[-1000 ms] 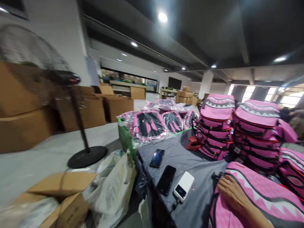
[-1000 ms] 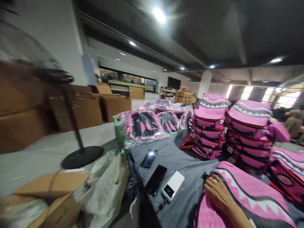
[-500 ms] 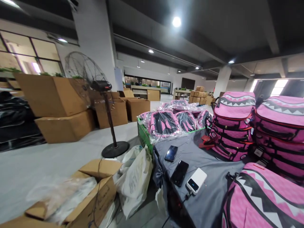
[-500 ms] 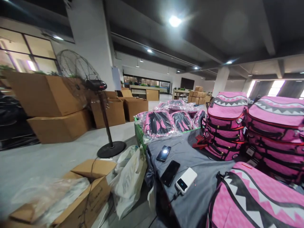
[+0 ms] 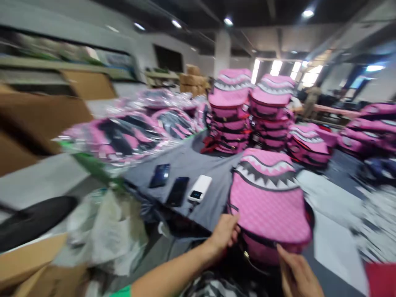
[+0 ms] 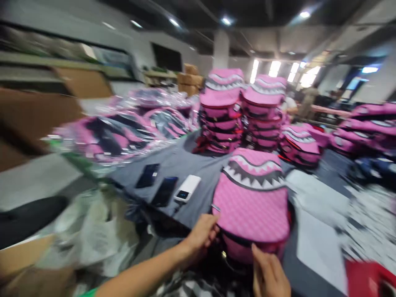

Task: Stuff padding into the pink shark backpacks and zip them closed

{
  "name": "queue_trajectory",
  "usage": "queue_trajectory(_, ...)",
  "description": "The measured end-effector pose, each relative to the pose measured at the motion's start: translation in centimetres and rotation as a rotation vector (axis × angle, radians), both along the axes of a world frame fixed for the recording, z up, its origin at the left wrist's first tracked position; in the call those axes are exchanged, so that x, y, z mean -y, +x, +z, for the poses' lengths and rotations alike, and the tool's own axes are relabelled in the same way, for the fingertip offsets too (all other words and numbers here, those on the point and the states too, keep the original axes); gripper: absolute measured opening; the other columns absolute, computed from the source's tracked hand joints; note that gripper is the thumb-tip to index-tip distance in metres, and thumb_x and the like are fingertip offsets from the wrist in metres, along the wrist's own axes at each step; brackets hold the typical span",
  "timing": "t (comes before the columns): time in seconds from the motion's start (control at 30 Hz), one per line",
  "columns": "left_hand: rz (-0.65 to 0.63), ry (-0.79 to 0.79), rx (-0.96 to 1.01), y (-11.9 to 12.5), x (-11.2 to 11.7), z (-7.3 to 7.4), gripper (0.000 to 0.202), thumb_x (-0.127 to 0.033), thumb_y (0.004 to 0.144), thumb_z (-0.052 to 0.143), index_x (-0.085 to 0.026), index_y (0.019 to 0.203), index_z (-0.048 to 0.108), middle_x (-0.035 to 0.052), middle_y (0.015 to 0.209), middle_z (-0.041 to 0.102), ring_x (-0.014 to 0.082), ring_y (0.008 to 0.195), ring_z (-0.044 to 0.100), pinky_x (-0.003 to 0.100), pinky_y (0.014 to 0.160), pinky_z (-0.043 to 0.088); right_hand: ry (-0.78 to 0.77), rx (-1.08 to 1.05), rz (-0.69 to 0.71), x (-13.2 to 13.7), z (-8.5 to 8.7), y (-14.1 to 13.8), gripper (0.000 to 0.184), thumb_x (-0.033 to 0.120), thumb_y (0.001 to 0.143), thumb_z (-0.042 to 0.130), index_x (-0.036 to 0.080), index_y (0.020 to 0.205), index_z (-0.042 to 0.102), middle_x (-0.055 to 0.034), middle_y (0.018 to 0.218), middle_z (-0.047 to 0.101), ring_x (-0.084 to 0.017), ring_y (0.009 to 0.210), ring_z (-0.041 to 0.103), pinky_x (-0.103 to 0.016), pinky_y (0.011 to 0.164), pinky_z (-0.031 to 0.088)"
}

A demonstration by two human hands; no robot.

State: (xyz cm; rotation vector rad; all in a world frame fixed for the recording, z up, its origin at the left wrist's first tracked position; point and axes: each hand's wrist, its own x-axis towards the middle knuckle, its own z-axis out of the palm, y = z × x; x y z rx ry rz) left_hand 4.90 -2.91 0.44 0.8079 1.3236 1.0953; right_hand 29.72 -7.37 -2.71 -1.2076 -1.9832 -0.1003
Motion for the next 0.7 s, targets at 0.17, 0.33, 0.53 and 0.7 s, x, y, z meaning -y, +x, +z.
queue_trajectory(0.17, -0.221, 0.011, -0.101, -2.8, 0.3, 0.6, 0.066, -0.085, 0.064, 0.056, -0.022, 0.049, 0.042, -0.0065, 0.037, 0.031, 0.0066, 0.035, 0.025, 0.021, 0.039, 0.021, -0.012, -0.253, -0.246, -4.2, 5.0, 5.6, 0.024, 0.041, 0.096, 0.058, 0.023, 0.096, 0.074, -0.0067, 0.087, 0.074, -0.020, 0.076, 0.068, -0.032, 0.070, 0.054)
queue_trajectory(0.33, -0.299, 0.125, -0.232, -4.6, -0.4, -0.2, 0.065, -0.080, 0.057, 0.065, -0.022, 0.045, 0.039, -0.0049, 0.042, 0.031, 0.0072, 0.041, 0.026, 0.021, 0.041, 0.023, -0.122, -0.347, -0.256, -17.2, 7.1, 6.6, 0.036, 0.054, 0.089, 0.061, 0.020, 0.080, 0.072, -0.0067, 0.081, 0.075, -0.019, 0.071, 0.064, -0.034, 0.072, 0.052)
queue_trajectory(0.53, -0.394, 0.153, -0.509, -5.7, 0.6, 0.0, 0.071, -0.080, 0.085, 0.034, -0.022, 0.046, 0.041, -0.0024, 0.036, 0.034, 0.0102, 0.033, 0.031, 0.024, 0.037, 0.026, -0.232, -0.405, -0.191, -19.4, 5.2, 5.4, 0.025, 0.045, 0.088, 0.062, 0.020, 0.089, 0.069, -0.0023, 0.083, 0.071, -0.015, 0.067, 0.060, -0.029, 0.069, 0.052)
queue_trajectory(0.7, -0.426, 0.937, -0.836, -3.0, 3.3, -0.1, 0.030, -0.040, 0.099, 0.049, -0.021, 0.084, 0.067, 0.0040, 0.075, 0.072, 0.0172, 0.068, 0.068, 0.026, 0.067, 0.052, -0.176, -0.421, -0.307, -6.1, -0.7, 3.2, 0.020, 0.033, 0.095, 0.044, 0.022, 0.087, 0.059, -0.0022, 0.075, 0.059, -0.016, 0.065, 0.055, -0.030, 0.065, 0.049)
